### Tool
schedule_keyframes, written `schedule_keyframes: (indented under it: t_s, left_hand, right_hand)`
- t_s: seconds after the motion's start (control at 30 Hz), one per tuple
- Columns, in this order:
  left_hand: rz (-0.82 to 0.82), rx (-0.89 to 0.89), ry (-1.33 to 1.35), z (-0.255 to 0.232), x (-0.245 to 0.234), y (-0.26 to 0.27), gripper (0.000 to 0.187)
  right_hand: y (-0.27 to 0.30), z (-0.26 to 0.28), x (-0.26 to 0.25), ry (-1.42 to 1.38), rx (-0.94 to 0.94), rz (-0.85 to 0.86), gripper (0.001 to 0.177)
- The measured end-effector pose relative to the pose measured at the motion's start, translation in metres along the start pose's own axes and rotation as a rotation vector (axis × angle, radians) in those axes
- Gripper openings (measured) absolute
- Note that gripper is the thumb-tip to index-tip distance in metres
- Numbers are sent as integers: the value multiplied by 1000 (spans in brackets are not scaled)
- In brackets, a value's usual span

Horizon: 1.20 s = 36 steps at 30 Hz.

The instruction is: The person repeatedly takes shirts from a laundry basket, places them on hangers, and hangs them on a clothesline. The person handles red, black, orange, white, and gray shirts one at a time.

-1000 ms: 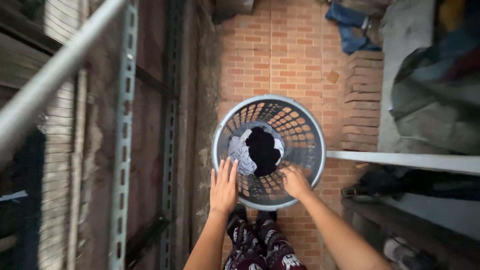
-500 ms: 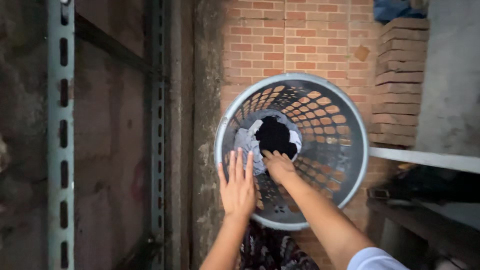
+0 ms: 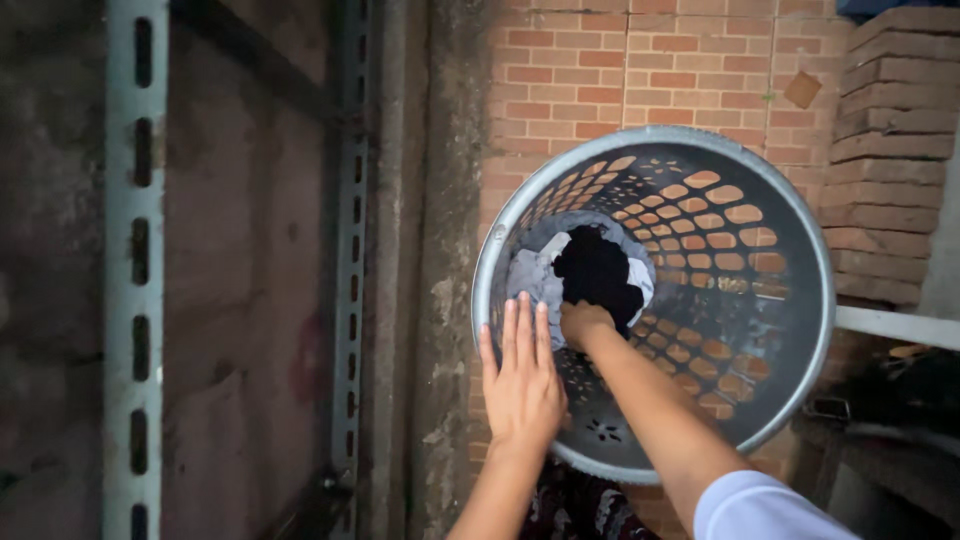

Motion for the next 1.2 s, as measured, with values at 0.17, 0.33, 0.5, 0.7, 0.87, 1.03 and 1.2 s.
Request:
schedule_keyframes:
  t_s: [0.17, 0.33, 0.5, 0.7, 0.87, 1.03, 1.2]
  left_hand:
    - [-20, -5, -10, -1, -4, 1, 75]
    - [-33, -15, 28, -2, -3, 3, 73]
    - [-42, -27, 45, 4, 2, 6, 74]
    - [-5, -9, 86, 0, 1, 5, 80]
    - [192, -1, 258, 0, -12, 13, 86]
    - [169, -24, 346, -29, -61, 25, 92]
    - [67, -53, 670, -105, -154, 34, 66]
  right_hand:
    - [37, 5, 16, -110, -11, 133, 54]
    - [41, -1, 28, -62, 17, 151, 59]
    - [-4, 9, 60, -214, -68, 30, 56]
    - [31, -5, 70, -989, 209, 21, 33]
    - [165, -3, -32, -1689, 151, -184, 21]
    - [328, -15, -137, -1976, 183, -258, 25]
    - [473, -22, -217, -2198, 212, -228, 25]
Point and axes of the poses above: each hand's wrist, its own y-axis away from the middle knuckle, its own x-axis out of the palm, z = x × y, the point moved 10 cm from there along -y, towards the middle knuckle, and after that the axes turned 13 degrees about -z, right-handed, at the moved point
